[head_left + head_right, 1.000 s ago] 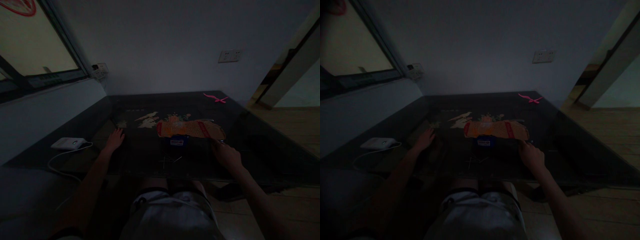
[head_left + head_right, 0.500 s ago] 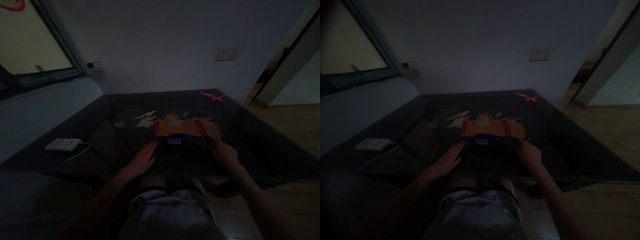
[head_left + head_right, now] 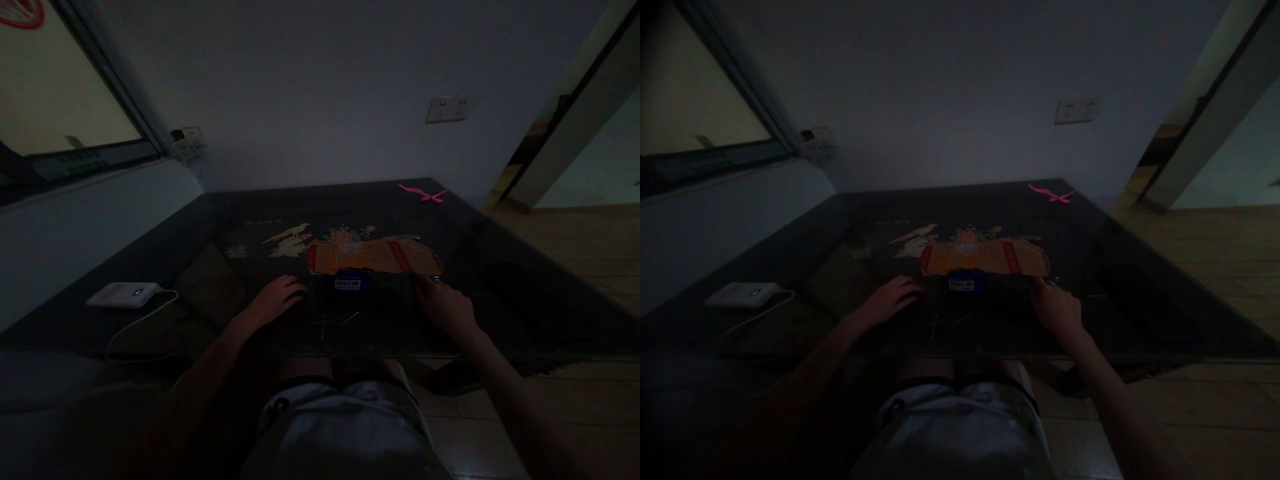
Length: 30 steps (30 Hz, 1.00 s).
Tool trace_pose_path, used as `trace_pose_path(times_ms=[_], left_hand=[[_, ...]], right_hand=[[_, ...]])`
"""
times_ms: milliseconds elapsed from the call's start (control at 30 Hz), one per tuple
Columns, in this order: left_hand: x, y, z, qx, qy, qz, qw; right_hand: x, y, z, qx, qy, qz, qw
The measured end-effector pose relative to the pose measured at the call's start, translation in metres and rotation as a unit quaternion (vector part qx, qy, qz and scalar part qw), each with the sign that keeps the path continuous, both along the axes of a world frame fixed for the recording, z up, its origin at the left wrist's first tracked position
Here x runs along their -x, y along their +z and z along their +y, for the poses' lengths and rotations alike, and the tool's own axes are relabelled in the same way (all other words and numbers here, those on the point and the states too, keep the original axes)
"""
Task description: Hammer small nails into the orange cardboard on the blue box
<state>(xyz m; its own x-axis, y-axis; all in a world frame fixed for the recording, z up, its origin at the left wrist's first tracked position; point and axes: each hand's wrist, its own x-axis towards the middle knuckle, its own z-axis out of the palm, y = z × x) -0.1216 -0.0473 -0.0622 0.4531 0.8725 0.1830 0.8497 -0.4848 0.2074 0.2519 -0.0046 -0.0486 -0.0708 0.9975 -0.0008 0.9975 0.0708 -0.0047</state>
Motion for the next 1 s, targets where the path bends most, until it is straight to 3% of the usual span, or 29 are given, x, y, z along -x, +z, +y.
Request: trace_pose_path(times_ms=[167,267,500,700,833,1000], left_hand=[[0.0,0.009,0.01,-0.008,-0.057,0.095,0.994],[0.003,0.01,0.007,-0.003,-0.057,0.087,0.995],[0.011,0.006,-0.011,0.025,0.065,-0.102,0.992],[0.001,0.01,-0.013,-0.018,0.109,-0.229,0.967],[-0.006,0.011,-0.013,-0.006,0.13,-0.3,0.945],[-0.017,0.01,-0.015,0.05,0.151,-0.409,0.898]], right_hand=[[-0.001,0.001,-0.001,0.001,0.01,-0.006,1.0],[0.0,0.002,-0.001,-0.001,0.01,-0.014,1.0],[0.0,0.0,0.0,0.001,0.005,-0.021,1.0],[-0.001,0.002,0.0,-0.014,0.025,-0.02,0.999],[-0.002,0.004,0.0,-0.006,0.022,-0.018,1.0],[0.006,0.007,0.001,-0.092,0.096,-0.007,0.991]])
